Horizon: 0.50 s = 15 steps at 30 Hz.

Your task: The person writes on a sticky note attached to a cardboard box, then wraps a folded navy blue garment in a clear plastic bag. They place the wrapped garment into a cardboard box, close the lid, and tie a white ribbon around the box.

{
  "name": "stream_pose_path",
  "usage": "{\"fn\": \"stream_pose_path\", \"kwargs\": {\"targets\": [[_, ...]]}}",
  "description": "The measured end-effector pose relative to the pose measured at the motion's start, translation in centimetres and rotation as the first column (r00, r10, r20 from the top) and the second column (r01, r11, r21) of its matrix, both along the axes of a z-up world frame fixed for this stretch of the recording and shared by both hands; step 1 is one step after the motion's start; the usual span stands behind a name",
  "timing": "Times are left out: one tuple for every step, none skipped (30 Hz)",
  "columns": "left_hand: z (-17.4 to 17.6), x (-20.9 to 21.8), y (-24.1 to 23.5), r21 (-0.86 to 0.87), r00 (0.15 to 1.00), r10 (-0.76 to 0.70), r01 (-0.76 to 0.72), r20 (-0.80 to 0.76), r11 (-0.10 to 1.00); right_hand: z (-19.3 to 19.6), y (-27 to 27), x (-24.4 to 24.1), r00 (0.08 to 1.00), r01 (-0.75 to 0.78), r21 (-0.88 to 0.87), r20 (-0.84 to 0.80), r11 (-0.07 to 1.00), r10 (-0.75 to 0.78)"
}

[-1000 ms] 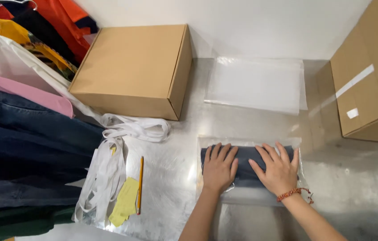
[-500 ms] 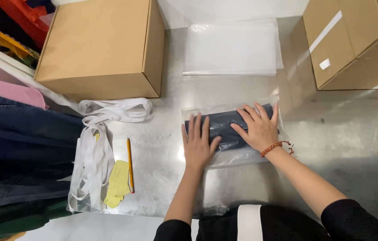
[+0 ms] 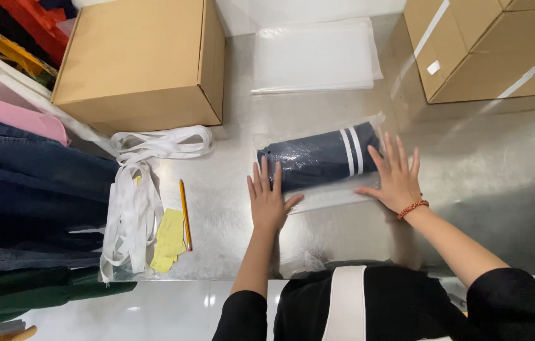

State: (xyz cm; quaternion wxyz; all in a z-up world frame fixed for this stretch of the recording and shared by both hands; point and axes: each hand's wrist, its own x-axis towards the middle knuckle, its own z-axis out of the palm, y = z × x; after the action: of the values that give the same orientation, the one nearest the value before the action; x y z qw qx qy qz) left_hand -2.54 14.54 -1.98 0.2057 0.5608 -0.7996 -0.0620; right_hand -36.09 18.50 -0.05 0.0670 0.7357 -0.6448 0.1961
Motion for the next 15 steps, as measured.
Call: {"fn": "stream_pose_path", "kwargs": {"targets": [[0.0,0.0,0.2,0.001,1.0,-0.008,0.008,-0.001,1.0,1.1,0.6,0.5,1.0,0.008,0.001,-0.001,1.0,-0.008],[0.1,0.0,0.4,0.044,0.986,0.059,-0.052,-0.158,0.998,2.1,1.1,0.9,0.973,0.071,0.151,0.205,0.986,-0.102],[0.1,0.0,0.5,0.099,0.943,0.129,-0.104,-0.308,0.99,3.2,1.6,1.3,0.897,0.1,0.308,0.384,0.946,-0.22],[0.0,0.0,0.7,0.101,0.943,0.122,-0.095,-0.31,0.99,2.8,2.1,1.3,0.896,0.109,0.309,0.381,0.945,-0.228],[-0.1,-0.1,0.8,0.166,0.882,0.213,-0.156,-0.421,0.974,2.3,2.4,1.2,0.768,0.133,0.326,0.563,0.936,-0.305],[-0.2,-0.1,1.0,0.239,0.8,0.304,-0.206,-0.517,0.949,1.9,2.7,1.1,0.598,0.152,0.346,0.714,0.926,-0.365],[-1.0,-0.1,0.8,0.243,0.798,0.308,-0.208,-0.518,0.948,1.6,2.4,0.6,0.6,0.151,0.349,0.711,0.925,-0.366],[-1.9,0.0,0.7,0.281,0.733,0.385,-0.27,-0.561,0.921,1.2,2.1,0.2,0.539,0.184,0.407,0.719,0.895,-0.438],[-2.8,0.3,0.8,0.323,0.657,0.463,-0.332,-0.595,0.886,0.7,1.9,-0.1,0.475,0.208,0.467,0.72,0.86,-0.506],[-3.2,0.6,1.0,0.329,0.652,0.472,-0.339,-0.593,0.881,-1.1,1.5,-1.5,0.48,0.201,0.472,0.716,0.858,-0.507],[-3.5,1.2,1.3,0.359,0.628,0.514,-0.368,-0.584,0.858,-2.9,1.0,-2.6,0.472,0.26,0.481,0.693,0.837,-0.545],[-3.8,1.8,1.5,0.388,0.603,0.554,-0.396,-0.574,0.832,-4.8,0.5,-3.6,0.463,0.318,0.488,0.668,0.813,-0.582],[-4.4,2.4,1.8,0.389,0.598,0.563,-0.408,-0.57,0.826,-5.8,0.2,-4.2,0.467,0.307,0.491,0.669,0.815,-0.578],[-5.0,3.0,2.0,0.469,0.583,0.616,-0.403,-0.53,0.786,-6.8,-0.1,-4.7,0.514,0.336,0.465,0.638,0.819,-0.573],[-5.5,3.6,2.2,0.545,0.567,0.664,-0.396,-0.488,0.739,-7.7,-0.6,-5.4,0.558,0.363,0.435,0.606,0.824,-0.567]]}}
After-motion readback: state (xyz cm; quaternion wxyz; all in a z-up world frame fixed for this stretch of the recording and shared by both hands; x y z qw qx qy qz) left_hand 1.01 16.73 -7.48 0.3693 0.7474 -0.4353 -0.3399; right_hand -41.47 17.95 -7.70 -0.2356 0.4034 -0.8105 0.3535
